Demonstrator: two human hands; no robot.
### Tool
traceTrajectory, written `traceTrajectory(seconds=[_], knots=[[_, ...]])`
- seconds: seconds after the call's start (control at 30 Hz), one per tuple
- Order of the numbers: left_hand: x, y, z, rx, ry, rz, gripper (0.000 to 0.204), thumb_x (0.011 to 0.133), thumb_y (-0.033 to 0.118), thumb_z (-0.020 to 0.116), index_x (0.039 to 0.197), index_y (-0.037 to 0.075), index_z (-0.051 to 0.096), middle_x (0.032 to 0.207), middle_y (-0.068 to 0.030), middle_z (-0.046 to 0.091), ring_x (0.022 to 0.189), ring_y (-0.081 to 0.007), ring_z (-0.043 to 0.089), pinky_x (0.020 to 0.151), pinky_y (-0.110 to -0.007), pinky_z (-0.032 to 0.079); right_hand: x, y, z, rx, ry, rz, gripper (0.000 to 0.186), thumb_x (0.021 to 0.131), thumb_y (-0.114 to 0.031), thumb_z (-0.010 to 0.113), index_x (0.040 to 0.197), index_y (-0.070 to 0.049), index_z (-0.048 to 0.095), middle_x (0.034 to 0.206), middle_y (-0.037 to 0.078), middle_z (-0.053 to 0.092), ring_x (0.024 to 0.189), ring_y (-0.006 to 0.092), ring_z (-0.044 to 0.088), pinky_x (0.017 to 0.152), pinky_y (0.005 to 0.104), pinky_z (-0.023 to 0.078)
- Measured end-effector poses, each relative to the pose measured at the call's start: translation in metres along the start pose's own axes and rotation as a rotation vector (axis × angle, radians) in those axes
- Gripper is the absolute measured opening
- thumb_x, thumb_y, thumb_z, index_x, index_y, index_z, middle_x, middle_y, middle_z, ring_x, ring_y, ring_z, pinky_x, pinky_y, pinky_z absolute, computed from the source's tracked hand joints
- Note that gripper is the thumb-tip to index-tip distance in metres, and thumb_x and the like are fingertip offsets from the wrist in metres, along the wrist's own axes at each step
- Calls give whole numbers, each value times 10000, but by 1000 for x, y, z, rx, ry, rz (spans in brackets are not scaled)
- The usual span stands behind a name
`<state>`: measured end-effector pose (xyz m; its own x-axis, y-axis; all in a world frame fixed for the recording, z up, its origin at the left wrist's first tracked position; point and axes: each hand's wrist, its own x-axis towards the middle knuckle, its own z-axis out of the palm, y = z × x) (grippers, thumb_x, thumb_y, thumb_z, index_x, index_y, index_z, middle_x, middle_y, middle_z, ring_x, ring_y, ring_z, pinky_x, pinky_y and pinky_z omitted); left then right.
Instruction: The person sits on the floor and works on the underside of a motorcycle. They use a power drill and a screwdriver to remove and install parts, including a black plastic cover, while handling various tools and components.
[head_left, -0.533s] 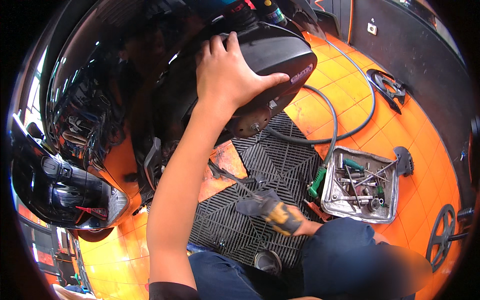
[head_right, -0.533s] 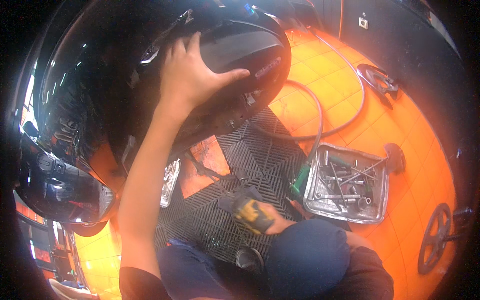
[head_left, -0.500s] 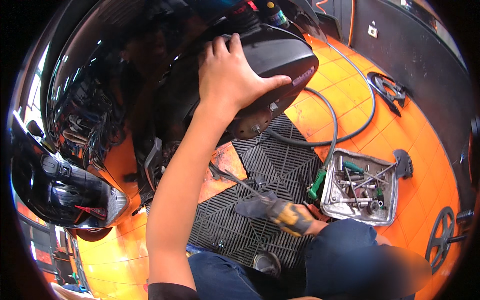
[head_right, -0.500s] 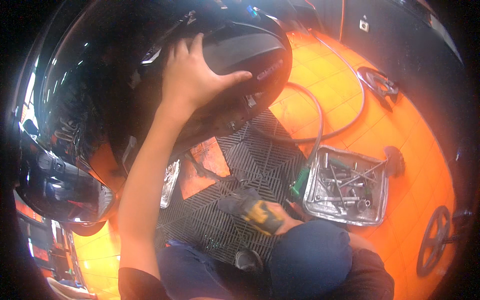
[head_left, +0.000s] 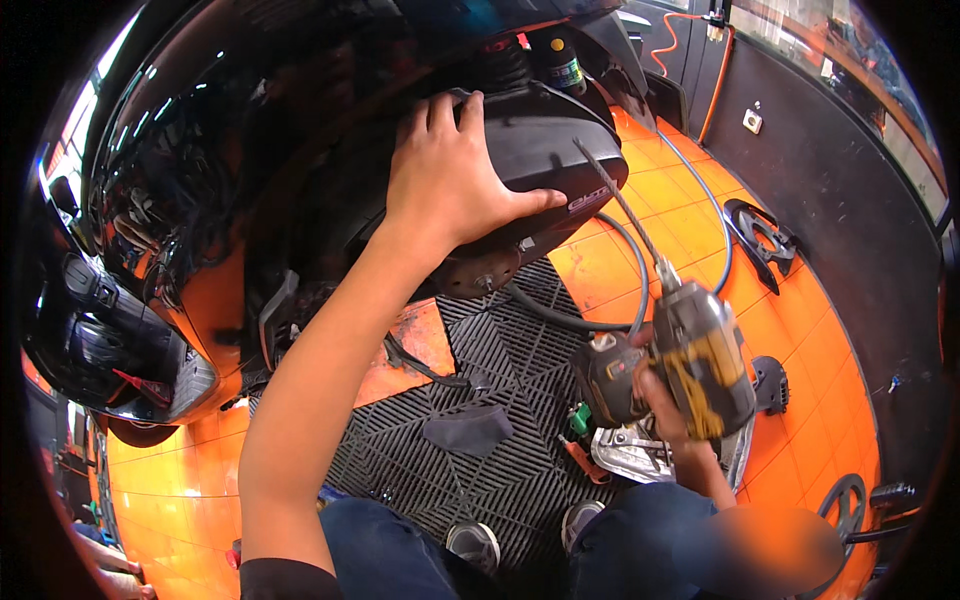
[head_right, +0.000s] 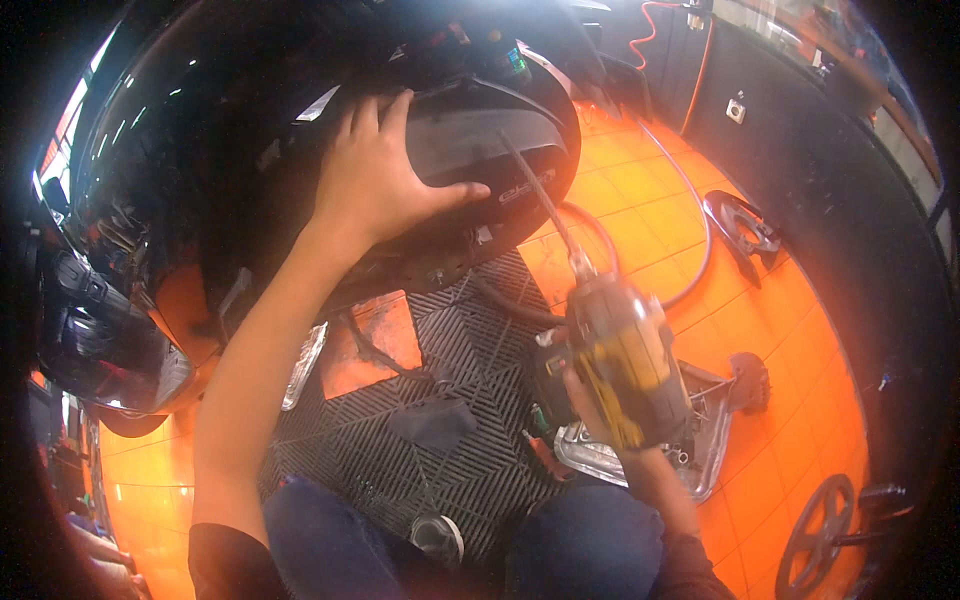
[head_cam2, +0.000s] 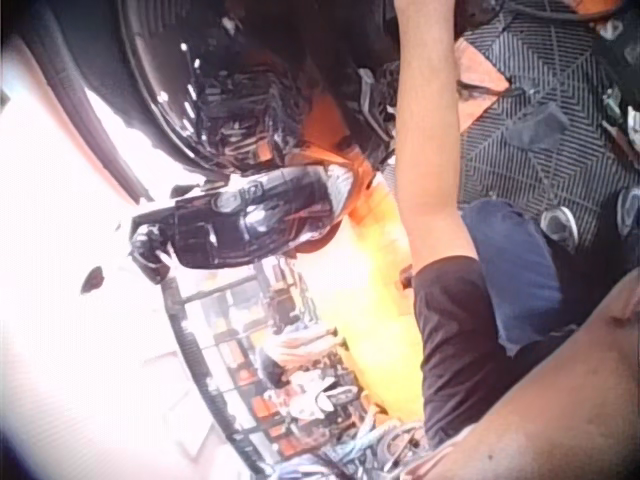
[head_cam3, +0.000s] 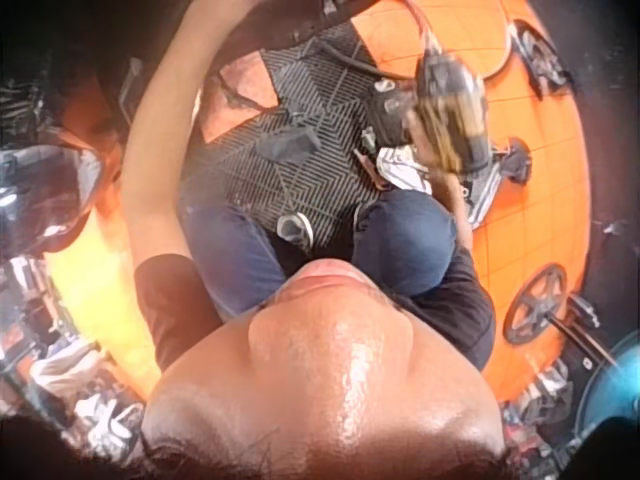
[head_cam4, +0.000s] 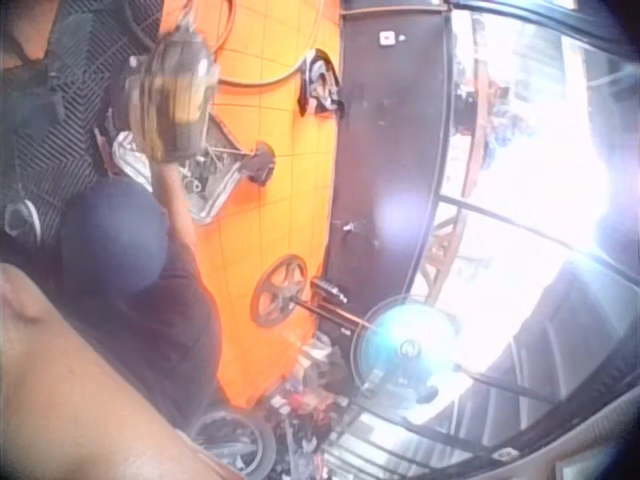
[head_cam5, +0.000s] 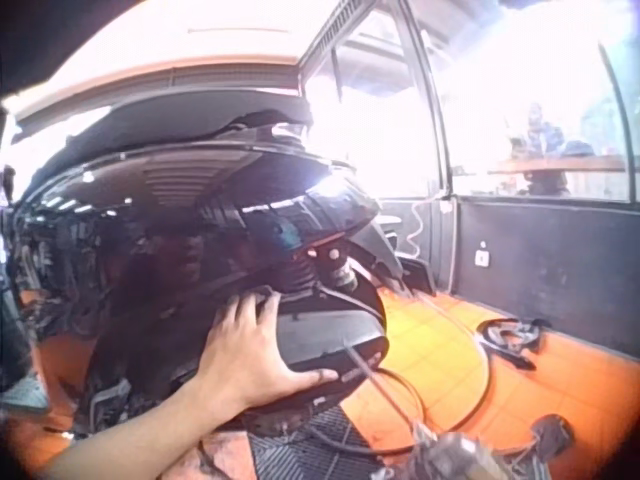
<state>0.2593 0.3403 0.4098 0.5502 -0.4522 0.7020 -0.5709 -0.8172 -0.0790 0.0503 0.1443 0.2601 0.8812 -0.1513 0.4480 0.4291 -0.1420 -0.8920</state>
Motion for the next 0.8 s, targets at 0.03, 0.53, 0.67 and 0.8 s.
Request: traceTrajectory(seconds=[0.03,0.53,0.67,0.8], knots=[[4,-2,0,6,32,13,1135,533,710,738,1324,-46,433,1257,-252,483,1187,-385,475,978,-451,416,11,0,4,-39,22,86,416,857,-4,562,1263,-41,484,1161,90,566,1092,196,526,921,338,435],[3,-3,1,0,21,-16,1177,513,795,664,1288,-68,461,1273,-197,486,1217,-325,441,1044,-412,350,47,2,33,-274,65,-94,241,858,-49,607,1093,3,582,985,106,631,920,223,615,792,336,495],[2,-2,0,18,31,-14,1173,514,793,665,1287,-67,463,1266,-191,492,1225,-327,437,1042,-415,354,50,-2,37,-209,55,-100,276,868,-47,551,1137,13,534,923,83,577,848,178,560,765,316,470],[2,-1,0,20,44,-12,1171,515,788,669,1289,-65,463,1269,-192,492,1225,-328,438,1039,-417,357,51,-4,38,-236,51,-150,301,877,-40,457,1170,30,461,730,26,487,624,82,469,642,266,436]])
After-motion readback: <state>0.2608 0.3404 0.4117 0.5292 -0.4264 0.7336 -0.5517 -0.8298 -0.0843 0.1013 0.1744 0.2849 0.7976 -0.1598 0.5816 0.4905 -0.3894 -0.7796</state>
